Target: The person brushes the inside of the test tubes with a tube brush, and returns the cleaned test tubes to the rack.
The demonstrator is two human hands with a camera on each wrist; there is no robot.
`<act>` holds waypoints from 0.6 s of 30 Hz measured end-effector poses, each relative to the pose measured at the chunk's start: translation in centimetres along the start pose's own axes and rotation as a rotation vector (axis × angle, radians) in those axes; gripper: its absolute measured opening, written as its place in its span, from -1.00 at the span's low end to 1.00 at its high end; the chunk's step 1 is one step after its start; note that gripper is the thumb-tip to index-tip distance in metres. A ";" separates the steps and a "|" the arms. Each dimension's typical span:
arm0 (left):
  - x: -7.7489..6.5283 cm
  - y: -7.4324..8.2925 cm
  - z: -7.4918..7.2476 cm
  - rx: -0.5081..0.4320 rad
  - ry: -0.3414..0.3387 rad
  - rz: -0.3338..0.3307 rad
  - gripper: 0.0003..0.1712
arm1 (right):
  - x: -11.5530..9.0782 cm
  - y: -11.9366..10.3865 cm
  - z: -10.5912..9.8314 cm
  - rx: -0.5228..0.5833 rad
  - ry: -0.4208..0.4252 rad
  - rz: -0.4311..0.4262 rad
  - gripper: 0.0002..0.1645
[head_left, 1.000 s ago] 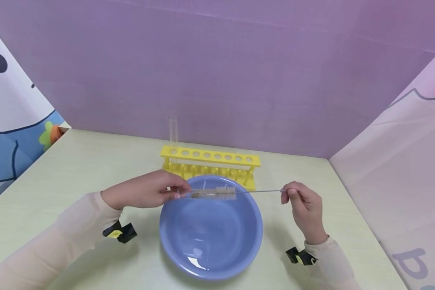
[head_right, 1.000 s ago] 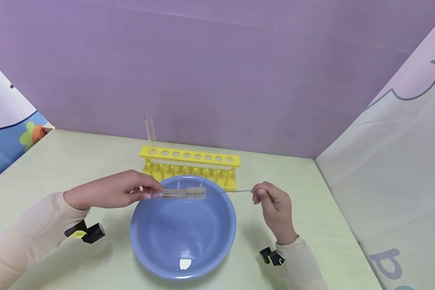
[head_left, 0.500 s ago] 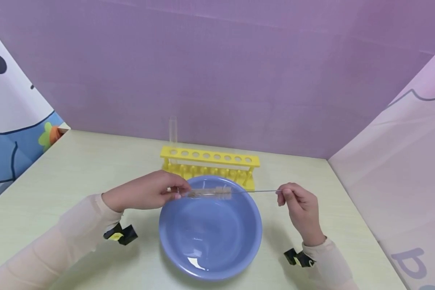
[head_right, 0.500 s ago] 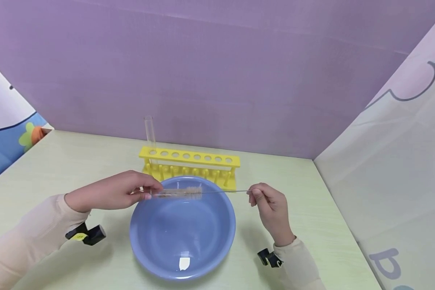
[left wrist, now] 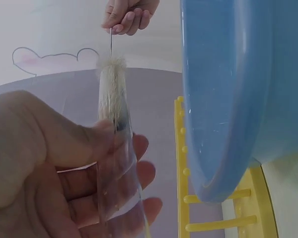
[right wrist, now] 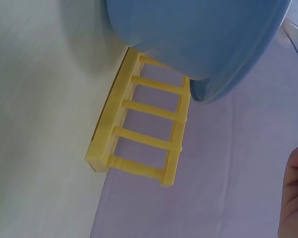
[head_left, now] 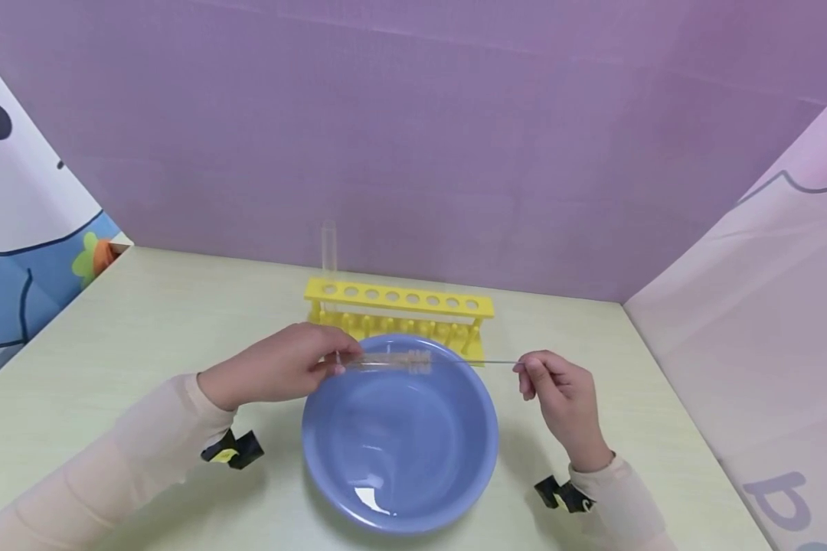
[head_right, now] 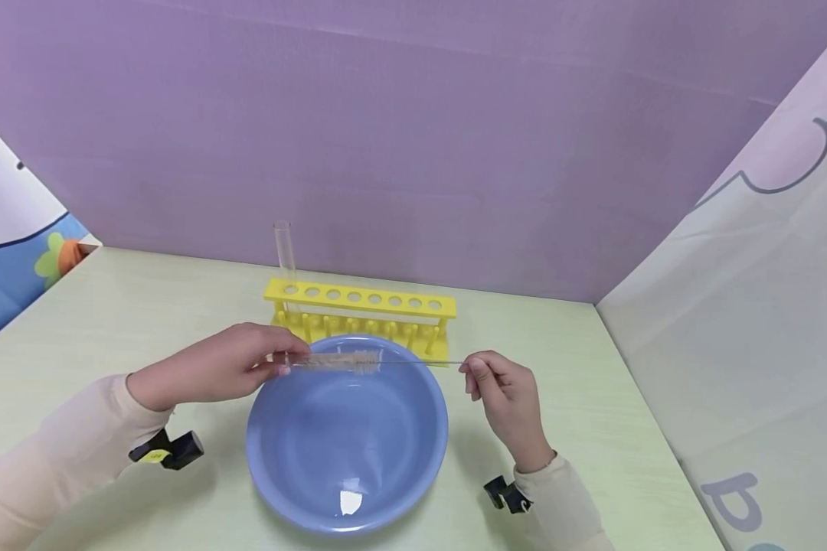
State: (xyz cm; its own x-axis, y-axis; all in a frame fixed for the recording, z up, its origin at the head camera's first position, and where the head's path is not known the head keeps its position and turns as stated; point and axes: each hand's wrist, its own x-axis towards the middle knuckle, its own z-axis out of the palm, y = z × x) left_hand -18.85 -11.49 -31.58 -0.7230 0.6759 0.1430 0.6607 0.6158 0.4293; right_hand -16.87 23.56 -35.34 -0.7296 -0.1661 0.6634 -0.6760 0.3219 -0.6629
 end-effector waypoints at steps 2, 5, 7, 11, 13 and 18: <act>0.0 0.1 0.2 0.026 0.021 -0.006 -0.72 | 0.0 0.0 0.1 -0.002 -0.004 0.004 -0.76; 0.0 0.3 0.3 0.060 0.048 -0.009 -0.71 | 0.0 -0.1 0.1 0.005 -0.009 0.007 -0.77; 0.0 0.4 0.4 0.082 0.071 -0.001 -0.71 | -0.1 -0.1 0.1 -0.004 -0.022 0.019 -0.76; 0.0 0.7 0.6 0.126 0.116 0.018 -0.71 | -0.1 -0.2 -0.1 -0.036 -0.055 0.067 -0.75; 0.0 0.8 0.6 0.147 0.136 0.019 -0.71 | -0.1 -0.3 -0.1 -0.038 -0.062 0.078 -0.75; -0.1 1.1 0.7 0.197 0.184 0.021 -0.70 | 0.2 -0.6 -0.1 -0.041 -0.077 0.093 -0.74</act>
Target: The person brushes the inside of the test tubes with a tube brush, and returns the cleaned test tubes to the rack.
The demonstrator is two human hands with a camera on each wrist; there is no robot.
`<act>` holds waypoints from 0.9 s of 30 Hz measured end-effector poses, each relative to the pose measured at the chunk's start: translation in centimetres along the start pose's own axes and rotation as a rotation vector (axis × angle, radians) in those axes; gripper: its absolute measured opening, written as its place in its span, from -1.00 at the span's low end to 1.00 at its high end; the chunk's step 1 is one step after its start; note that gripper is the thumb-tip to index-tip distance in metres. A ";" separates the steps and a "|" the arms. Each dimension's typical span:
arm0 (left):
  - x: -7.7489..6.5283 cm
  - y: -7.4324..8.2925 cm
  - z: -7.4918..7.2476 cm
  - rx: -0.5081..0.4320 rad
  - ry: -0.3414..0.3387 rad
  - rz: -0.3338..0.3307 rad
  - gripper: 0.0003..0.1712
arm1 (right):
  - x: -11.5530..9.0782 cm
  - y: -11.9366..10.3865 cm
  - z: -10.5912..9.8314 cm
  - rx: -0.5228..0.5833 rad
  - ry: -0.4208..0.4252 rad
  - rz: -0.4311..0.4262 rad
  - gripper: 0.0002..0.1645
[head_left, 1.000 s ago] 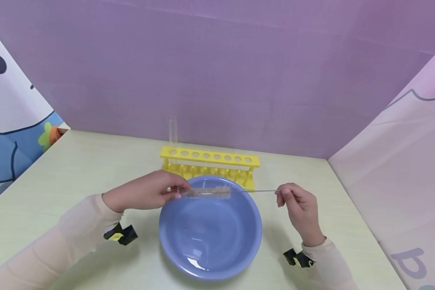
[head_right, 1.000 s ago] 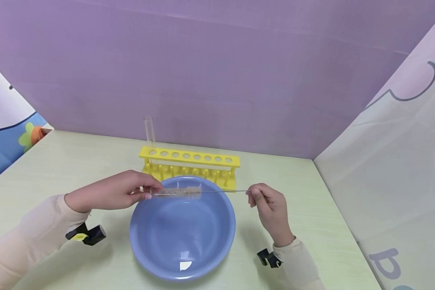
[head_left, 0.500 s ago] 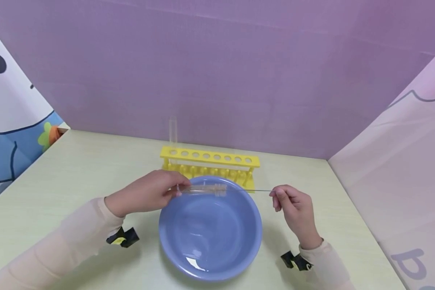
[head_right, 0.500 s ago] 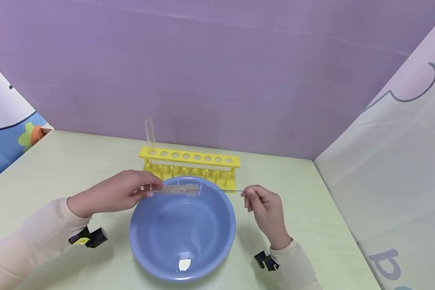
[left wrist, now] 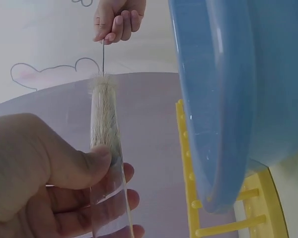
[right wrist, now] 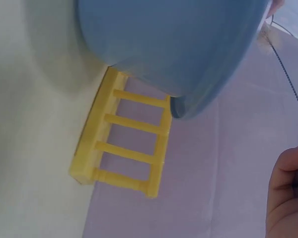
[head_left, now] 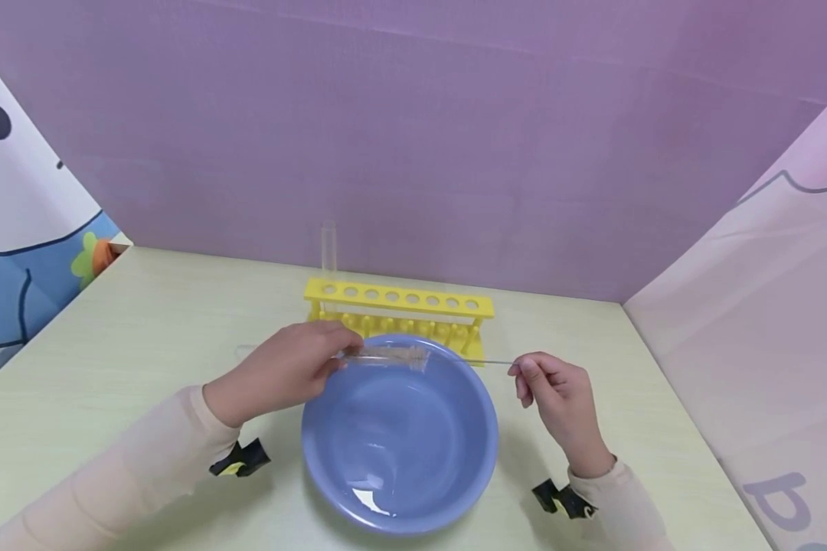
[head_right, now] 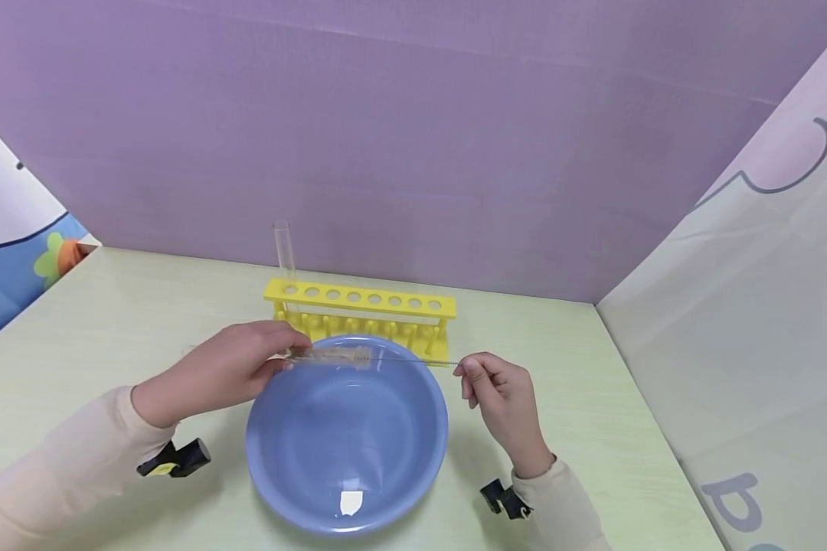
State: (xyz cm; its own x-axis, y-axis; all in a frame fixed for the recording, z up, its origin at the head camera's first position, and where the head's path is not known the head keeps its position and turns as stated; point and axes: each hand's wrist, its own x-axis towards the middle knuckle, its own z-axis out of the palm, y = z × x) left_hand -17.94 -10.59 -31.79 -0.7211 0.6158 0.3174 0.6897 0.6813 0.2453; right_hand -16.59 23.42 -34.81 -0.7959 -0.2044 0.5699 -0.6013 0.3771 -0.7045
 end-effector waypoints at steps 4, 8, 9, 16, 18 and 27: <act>0.0 0.3 0.0 0.027 0.039 -0.003 -0.70 | 0.3 -0.5 0.0 0.016 0.016 0.011 -0.73; 0.0 0.6 -0.1 0.039 0.070 -0.019 -0.69 | 0.5 -1.0 0.0 0.042 0.032 0.034 -0.73; 0.0 0.7 -0.1 0.044 0.079 -0.023 -0.69 | 0.6 -1.1 -0.1 0.045 0.033 0.041 -0.73; 0.2 1.3 -0.1 0.071 0.143 -0.022 -0.67 | 0.8 -1.7 -0.1 0.052 0.035 0.130 -0.71; 0.2 1.3 -0.1 0.082 0.156 -0.022 -0.68 | 0.9 -1.9 -0.1 0.053 0.029 0.152 -0.71; 0.2 1.8 -0.1 0.140 0.228 -0.006 -0.68 | 1.1 -2.2 0.0 0.071 -0.006 0.266 -0.66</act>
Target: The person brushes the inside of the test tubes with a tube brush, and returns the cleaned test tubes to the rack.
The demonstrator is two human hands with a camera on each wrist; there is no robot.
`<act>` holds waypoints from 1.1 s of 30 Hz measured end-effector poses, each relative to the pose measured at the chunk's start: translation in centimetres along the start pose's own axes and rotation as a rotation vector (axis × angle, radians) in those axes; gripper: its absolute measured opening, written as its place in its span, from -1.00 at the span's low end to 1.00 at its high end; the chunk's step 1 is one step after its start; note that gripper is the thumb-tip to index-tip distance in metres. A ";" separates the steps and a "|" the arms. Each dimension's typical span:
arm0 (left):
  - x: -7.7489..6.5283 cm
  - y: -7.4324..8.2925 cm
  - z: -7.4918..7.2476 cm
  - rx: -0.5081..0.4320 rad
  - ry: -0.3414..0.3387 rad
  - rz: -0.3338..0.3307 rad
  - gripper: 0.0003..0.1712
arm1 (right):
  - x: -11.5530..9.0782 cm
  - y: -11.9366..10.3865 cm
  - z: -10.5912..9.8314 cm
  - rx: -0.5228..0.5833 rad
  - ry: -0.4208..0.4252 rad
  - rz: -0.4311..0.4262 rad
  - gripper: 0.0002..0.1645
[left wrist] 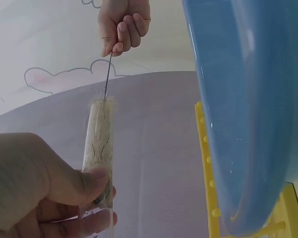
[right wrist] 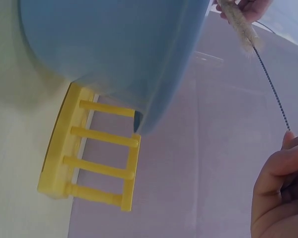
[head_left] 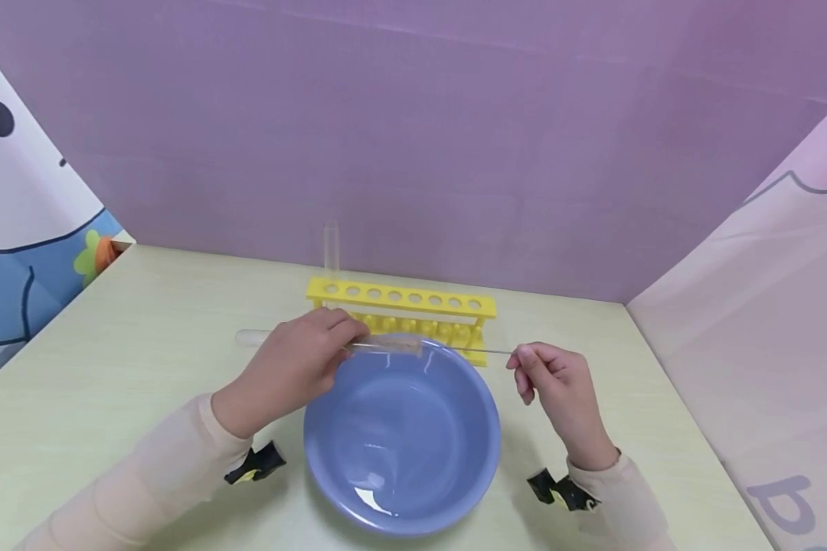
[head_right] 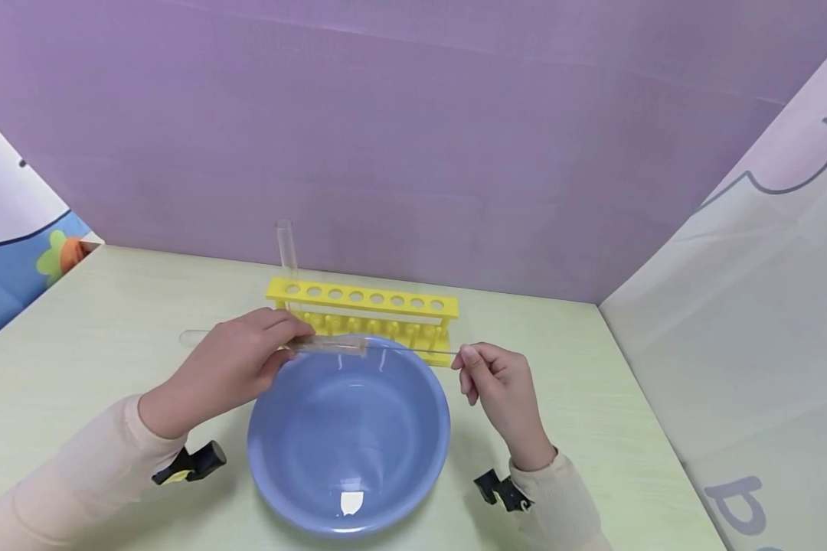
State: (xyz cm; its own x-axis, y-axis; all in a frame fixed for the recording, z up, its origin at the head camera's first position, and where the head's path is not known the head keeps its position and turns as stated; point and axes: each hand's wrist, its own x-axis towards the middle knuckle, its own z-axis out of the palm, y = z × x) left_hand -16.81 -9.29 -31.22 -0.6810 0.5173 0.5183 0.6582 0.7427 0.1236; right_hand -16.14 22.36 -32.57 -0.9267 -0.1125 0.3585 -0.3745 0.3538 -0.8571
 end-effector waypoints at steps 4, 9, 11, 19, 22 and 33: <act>0.0 0.0 0.4 0.037 0.037 0.025 -0.71 | 0.1 0.0 0.1 0.016 -0.015 0.046 -0.63; -0.1 0.1 0.7 0.063 0.070 0.050 -0.71 | 0.2 -0.1 0.2 0.035 -0.038 0.089 -0.60; -0.1 0.1 0.7 0.063 0.073 0.052 -0.70 | 0.2 -0.2 0.2 0.030 -0.049 0.103 -0.59; 0.1 0.6 1.0 0.061 0.072 0.061 -0.68 | 0.3 -0.6 0.2 0.011 -0.095 0.143 -0.56; 0.1 0.6 1.1 0.064 0.082 0.063 -0.69 | 0.4 -0.8 0.2 0.016 -0.105 0.151 -0.56; 0.2 0.8 1.5 0.068 0.125 0.092 -0.73 | 1.0 -1.2 0.4 0.020 -0.144 0.204 -0.57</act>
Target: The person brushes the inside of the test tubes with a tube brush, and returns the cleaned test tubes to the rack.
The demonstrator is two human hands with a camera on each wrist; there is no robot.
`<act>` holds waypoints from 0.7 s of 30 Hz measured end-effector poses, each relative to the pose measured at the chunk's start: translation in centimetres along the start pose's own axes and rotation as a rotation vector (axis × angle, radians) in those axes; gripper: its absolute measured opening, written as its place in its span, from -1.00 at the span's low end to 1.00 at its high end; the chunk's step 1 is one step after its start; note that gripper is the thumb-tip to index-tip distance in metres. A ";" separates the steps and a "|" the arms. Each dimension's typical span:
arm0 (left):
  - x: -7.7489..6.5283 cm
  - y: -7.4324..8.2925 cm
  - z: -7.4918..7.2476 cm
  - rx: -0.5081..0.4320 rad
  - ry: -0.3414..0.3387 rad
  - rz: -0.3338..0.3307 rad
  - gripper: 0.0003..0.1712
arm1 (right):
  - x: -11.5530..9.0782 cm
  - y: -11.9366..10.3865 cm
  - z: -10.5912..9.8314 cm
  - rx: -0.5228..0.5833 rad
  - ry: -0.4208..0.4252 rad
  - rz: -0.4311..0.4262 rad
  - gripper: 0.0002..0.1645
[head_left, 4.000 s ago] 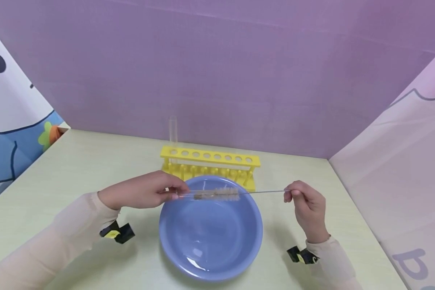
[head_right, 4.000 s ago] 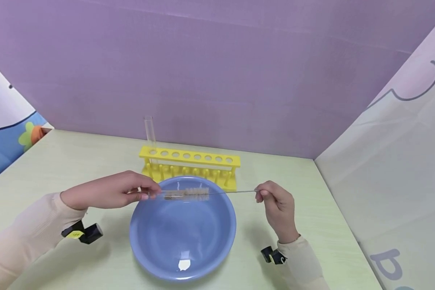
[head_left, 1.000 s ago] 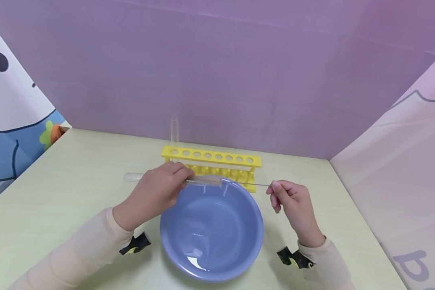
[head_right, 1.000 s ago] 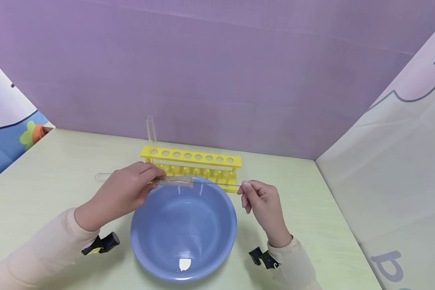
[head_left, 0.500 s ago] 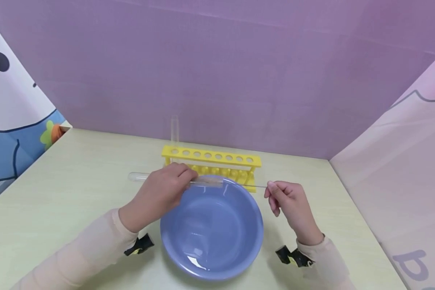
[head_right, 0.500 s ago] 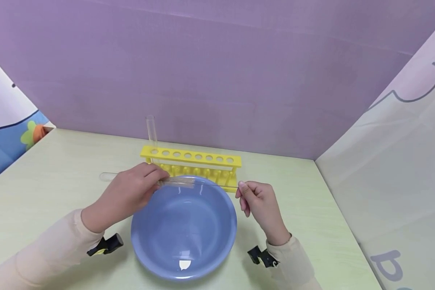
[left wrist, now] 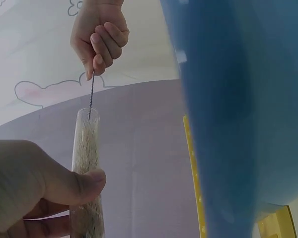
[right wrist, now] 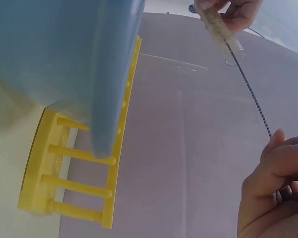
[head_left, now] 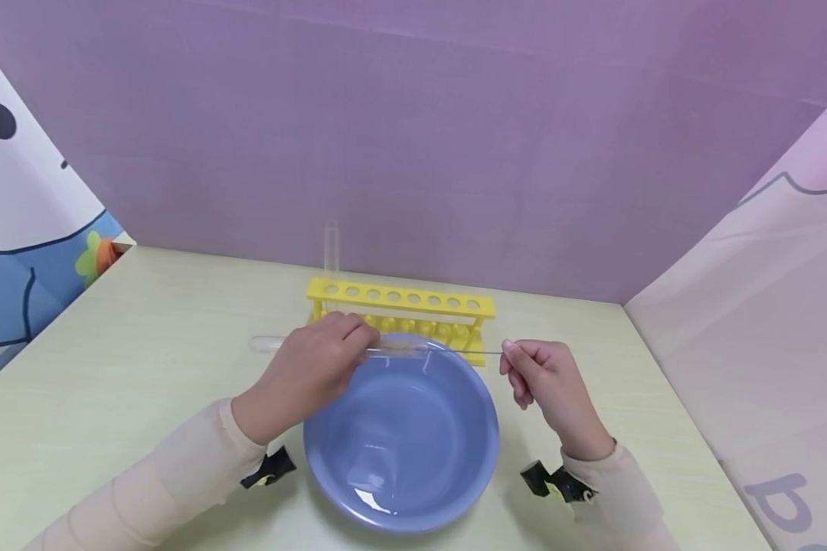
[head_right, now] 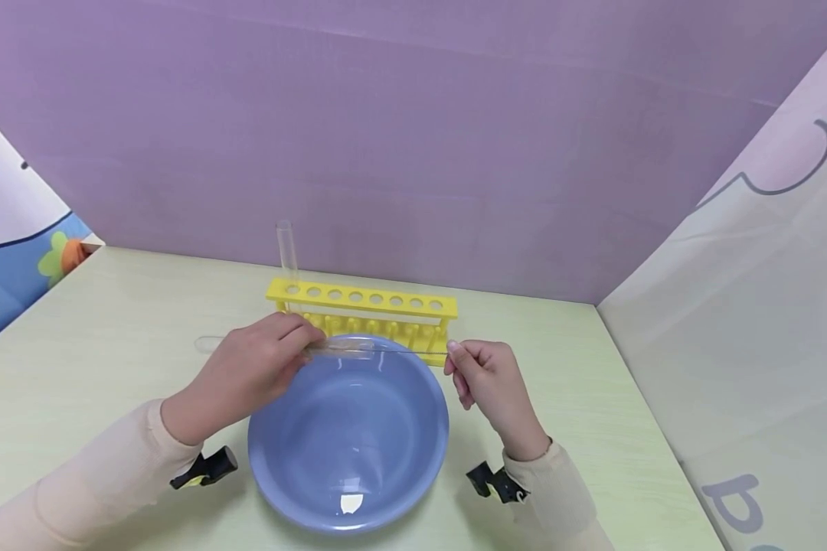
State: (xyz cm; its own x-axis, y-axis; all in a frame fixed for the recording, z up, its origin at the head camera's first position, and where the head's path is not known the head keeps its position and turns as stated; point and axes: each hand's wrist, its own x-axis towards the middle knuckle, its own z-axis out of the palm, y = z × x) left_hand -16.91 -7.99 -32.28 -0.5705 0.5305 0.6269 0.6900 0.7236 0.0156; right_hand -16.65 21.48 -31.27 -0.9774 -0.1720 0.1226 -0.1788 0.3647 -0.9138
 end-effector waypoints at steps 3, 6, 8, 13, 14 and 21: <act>0.0 0.1 0.1 0.004 0.004 0.009 -0.73 | 0.2 -0.2 0.1 0.004 -0.018 0.023 -0.56; 0.0 0.1 0.1 0.013 0.001 0.016 -0.72 | 0.3 -0.5 0.1 0.016 -0.033 0.050 -0.56; 0.0 0.2 0.1 0.023 -0.001 0.020 -0.73 | 0.4 -0.6 0.2 0.030 -0.046 0.065 -0.57; 0.1 0.4 0.2 0.052 0.008 0.034 -0.74 | 0.5 -0.7 0.4 0.062 -0.076 0.092 -0.57; 0.1 0.5 0.2 0.056 0.009 0.038 -0.75 | 0.5 -0.7 0.4 0.064 -0.079 0.096 -0.58; 0.2 0.9 0.3 0.091 0.009 0.069 -0.76 | 0.5 -0.8 0.7 0.099 -0.091 0.118 -0.59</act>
State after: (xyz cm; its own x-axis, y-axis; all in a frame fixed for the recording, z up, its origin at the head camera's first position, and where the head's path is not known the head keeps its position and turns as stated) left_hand -16.56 -7.15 -32.43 -0.5186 0.5773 0.6307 0.6841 0.7227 -0.0989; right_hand -16.95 20.46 -30.71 -0.9759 -0.2172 -0.0193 -0.0471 0.2961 -0.9540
